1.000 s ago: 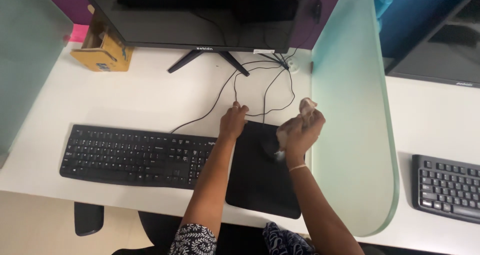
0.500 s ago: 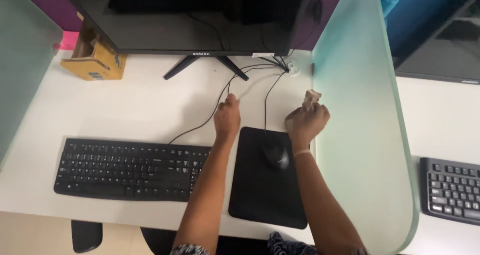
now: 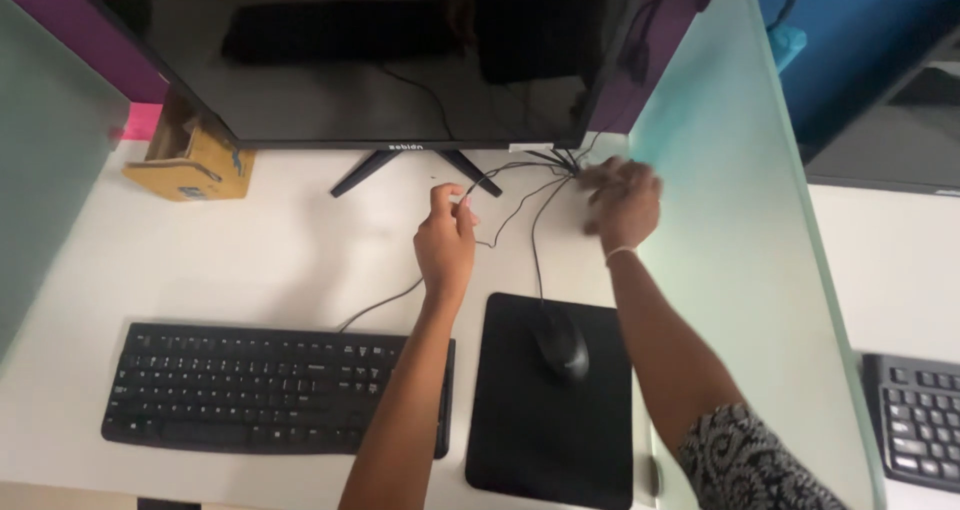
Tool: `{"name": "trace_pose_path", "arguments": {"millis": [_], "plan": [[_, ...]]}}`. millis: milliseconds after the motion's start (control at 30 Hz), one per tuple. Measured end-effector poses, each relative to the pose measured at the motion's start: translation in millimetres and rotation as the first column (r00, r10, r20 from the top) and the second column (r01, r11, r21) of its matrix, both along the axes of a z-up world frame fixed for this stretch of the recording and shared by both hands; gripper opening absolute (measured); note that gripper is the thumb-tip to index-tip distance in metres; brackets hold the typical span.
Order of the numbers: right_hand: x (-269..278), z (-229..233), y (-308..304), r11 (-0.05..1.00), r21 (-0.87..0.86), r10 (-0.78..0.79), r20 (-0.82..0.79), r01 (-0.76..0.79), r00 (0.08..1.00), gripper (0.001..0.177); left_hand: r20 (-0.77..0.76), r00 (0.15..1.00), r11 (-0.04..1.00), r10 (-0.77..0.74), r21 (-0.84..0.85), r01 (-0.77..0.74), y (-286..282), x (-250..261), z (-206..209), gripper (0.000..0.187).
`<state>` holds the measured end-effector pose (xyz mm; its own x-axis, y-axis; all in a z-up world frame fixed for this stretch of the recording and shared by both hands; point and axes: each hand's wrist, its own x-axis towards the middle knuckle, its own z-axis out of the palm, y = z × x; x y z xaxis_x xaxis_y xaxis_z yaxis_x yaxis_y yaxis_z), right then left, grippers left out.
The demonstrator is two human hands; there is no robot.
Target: Cleaning the computer desk, keyboard, mouse, and monitor with a cloth.
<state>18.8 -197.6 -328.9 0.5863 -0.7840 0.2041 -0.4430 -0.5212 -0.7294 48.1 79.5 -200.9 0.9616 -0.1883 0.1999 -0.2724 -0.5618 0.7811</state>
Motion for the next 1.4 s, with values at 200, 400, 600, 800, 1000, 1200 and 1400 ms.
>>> {"name": "trace_pose_path", "arguments": {"millis": [200,400,600,800,1000,1200,1400], "plan": [[51,0,-46,0.914,-0.394,0.069,-0.087,-0.098,0.994,0.044,0.097,0.995,0.987,0.036,-0.156,-0.02,11,-11,19,0.015],[77,-77,-64,0.687,-0.581,0.26,-0.365,-0.436,0.894,0.047,-0.059,0.998,0.989,-0.025,-0.144,0.017,18,-15,22,0.018],[24,-77,4,0.79,-0.536,0.046,-0.43,-0.297,0.902,0.067,0.019,1.0,0.982,0.002,-0.191,0.002,6,-11,20,0.016],[-12,-51,45,0.864,-0.265,0.19,-0.617,-0.429,0.764,0.046,0.045,0.999,0.979,-0.002,-0.203,0.011,-7,-18,17,0.015],[-52,86,96,0.947,0.043,0.279,-0.607,-0.32,0.744,0.044,0.011,1.0,0.989,-0.003,-0.146,0.005,6,-25,15,0.017],[-55,-39,64,0.886,-0.28,0.258,-0.366,-0.37,0.894,0.034,0.018,1.0,0.996,-0.015,-0.084,0.016,11,-26,-2,0.02],[-40,-30,67,0.862,-0.275,0.309,-0.38,-0.426,0.872,0.072,0.006,1.0,0.989,-0.011,-0.148,0.012,3,-29,5,0.019]]}}
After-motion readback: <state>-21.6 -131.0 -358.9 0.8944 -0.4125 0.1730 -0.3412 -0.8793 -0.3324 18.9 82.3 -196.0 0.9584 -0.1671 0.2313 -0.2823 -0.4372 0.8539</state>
